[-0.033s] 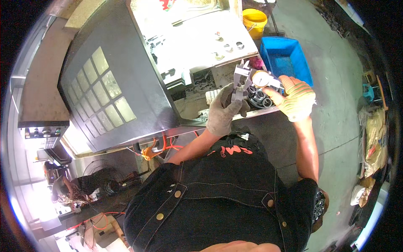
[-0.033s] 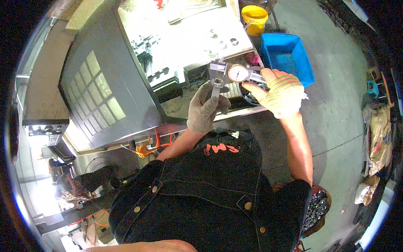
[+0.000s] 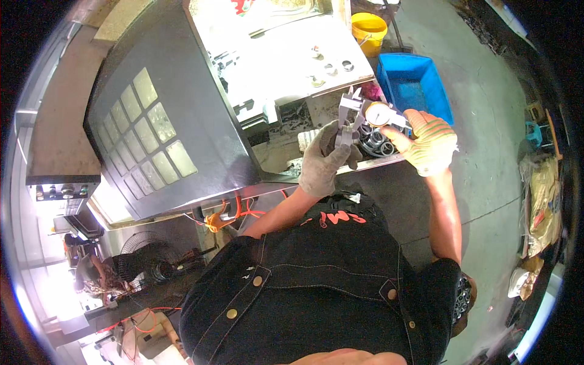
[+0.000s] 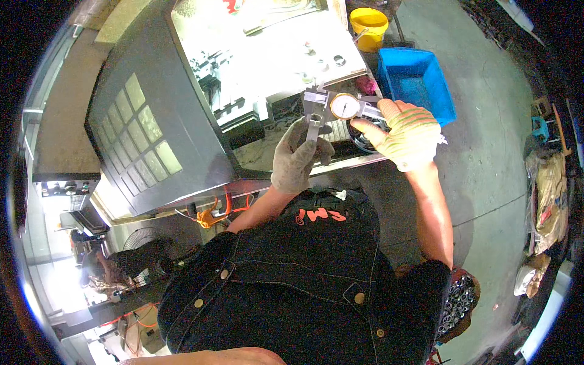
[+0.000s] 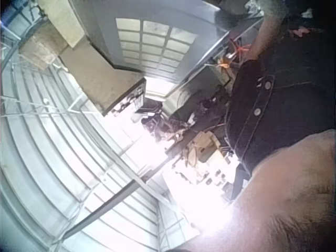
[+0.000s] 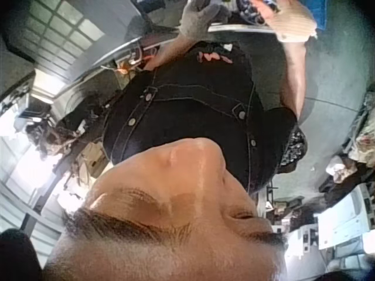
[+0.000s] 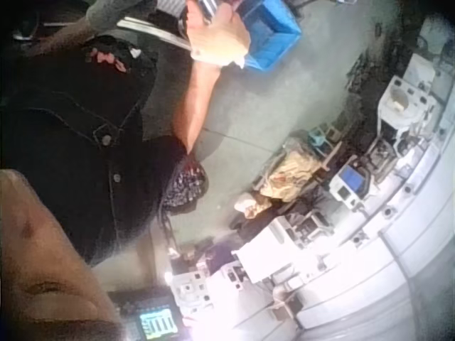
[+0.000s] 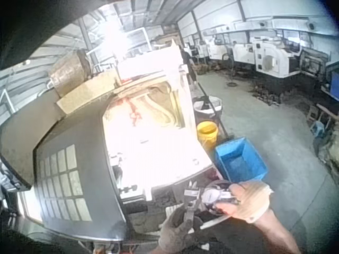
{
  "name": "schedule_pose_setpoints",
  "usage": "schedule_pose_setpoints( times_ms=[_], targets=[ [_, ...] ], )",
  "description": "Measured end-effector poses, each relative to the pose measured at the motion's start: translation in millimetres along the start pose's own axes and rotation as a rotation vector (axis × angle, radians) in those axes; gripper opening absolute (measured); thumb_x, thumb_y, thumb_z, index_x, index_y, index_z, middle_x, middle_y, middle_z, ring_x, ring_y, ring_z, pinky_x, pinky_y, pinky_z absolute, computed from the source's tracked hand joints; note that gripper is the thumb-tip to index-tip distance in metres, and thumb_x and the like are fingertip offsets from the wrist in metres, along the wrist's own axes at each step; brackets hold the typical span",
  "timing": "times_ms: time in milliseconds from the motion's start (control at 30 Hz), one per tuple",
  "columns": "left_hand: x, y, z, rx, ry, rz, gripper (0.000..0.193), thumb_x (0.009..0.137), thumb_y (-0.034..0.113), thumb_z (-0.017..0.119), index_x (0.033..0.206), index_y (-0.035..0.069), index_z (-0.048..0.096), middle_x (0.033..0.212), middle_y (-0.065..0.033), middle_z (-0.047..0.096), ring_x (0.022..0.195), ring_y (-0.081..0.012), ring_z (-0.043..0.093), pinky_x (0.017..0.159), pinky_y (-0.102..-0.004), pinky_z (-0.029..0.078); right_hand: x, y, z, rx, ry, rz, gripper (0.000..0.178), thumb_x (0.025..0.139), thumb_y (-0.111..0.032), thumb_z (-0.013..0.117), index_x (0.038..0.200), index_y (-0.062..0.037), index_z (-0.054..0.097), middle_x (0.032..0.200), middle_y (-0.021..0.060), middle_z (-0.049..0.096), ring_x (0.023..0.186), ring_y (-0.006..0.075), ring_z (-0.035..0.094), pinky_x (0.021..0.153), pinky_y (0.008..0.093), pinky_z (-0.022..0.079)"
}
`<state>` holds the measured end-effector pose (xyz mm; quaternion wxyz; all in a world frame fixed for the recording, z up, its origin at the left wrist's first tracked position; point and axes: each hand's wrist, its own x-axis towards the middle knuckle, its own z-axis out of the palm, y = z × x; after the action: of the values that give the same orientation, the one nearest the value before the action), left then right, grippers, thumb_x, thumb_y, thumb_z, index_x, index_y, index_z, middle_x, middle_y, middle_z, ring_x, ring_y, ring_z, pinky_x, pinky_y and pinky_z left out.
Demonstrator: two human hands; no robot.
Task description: The person measures the dimensions of a cylindrical metal part using a dial caliper. They then use a screwdriver to remove a similar metal part from a lathe machine and place it into a container.
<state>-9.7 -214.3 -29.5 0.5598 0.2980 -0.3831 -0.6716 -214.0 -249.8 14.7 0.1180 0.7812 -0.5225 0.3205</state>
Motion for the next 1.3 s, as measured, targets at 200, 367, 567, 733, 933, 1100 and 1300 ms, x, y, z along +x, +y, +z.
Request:
schedule_pose_setpoints(
  times_ms=[200,367,567,733,933,1100,1300],
  targets=[
    [0.5,-0.1,-2.2,0.026,-0.036,-0.013,0.054,0.082,0.024,0.064,0.12,-0.005,0.039,0.091,-0.0148,0.06,0.069,-0.0179,0.059,0.057,-0.0284,0.047,-1.0,-0.6,-3.8,0.056,-0.011,0.021,0.04,0.06,-0.041,0.076,0.074,-0.0074,0.06,0.058,0.0078,0.054,0.049,0.0254,0.051,0.046,0.0357,0.04],
    [-1.1,2.9,-1.2,0.147,0.001,0.0,0.056,0.08,0.018,0.063,0.123,-0.005,0.036,0.088,-0.0151,0.06,0.071,-0.0185,0.06,0.062,-0.0295,0.048,-0.1,-2.9,-8.5,0.039,-0.016,0.016,0.04,0.06,-0.042,0.076,0.073,-0.008,0.059,0.056,0.0069,0.051,0.048,0.024,0.048,0.045,0.035,0.038],
    [0.8,12.6,-3.7,0.067,-0.063,-0.073,0.059,0.077,0.014,0.063,0.126,-0.004,0.034,0.092,-0.0151,0.06,0.077,-0.0196,0.06,0.067,-0.0306,0.049,-0.8,-5.1,-7.6,0.067,0.016,0.001,0.045,0.063,-0.051,0.07,0.08,-0.0097,0.064,0.057,0.0088,0.056,0.047,0.0257,0.053,0.044,0.0361,0.041],
    [3.3,9.5,-10.4,0.088,-0.103,-0.082,0.061,0.077,0.014,0.065,0.127,-0.001,0.034,0.106,-0.0162,0.056,0.085,-0.0219,0.06,0.073,-0.033,0.05,0.1,-2.6,-2.3,0.023,0.018,0.002,0.045,0.064,-0.052,0.069,0.08,-0.0104,0.065,0.058,0.0076,0.056,0.047,0.025,0.053,0.044,0.0359,0.041],
    [11.5,-0.3,-11.6,-0.134,-0.014,-0.092,0.051,0.081,0.01,0.06,0.126,-0.001,0.037,0.113,-0.0131,0.053,0.096,-0.0234,0.057,0.079,-0.0364,0.05,2.9,-7.1,-2.8,0.029,-0.001,0.026,0.042,0.064,-0.049,0.07,0.073,-0.0093,0.06,0.056,0.0083,0.053,0.048,0.0269,0.051,0.046,0.0366,0.04],
    [12.9,6.1,-10.5,-0.042,0.003,-0.122,0.045,0.083,0.009,0.058,0.123,-0.002,0.04,0.111,-0.0121,0.054,0.097,-0.0236,0.057,0.078,-0.0377,0.051,6.4,-7.7,-5.2,0.037,-0.02,0.031,0.042,0.064,-0.048,0.071,0.066,-0.0089,0.056,0.053,0.0089,0.049,0.048,0.0282,0.049,0.046,0.0376,0.038],
    [12.4,12.3,-3.7,-0.035,0.019,-0.167,0.04,0.083,0.009,0.058,0.118,-0.003,0.042,0.108,-0.0135,0.055,0.094,-0.0251,0.059,0.077,-0.039,0.051,5.7,-6.8,-0.9,0.036,-0.018,0.014,0.043,0.064,-0.049,0.07,0.065,-0.0091,0.054,0.053,0.0093,0.049,0.047,0.0287,0.048,0.045,0.0383,0.037]
  ],
)
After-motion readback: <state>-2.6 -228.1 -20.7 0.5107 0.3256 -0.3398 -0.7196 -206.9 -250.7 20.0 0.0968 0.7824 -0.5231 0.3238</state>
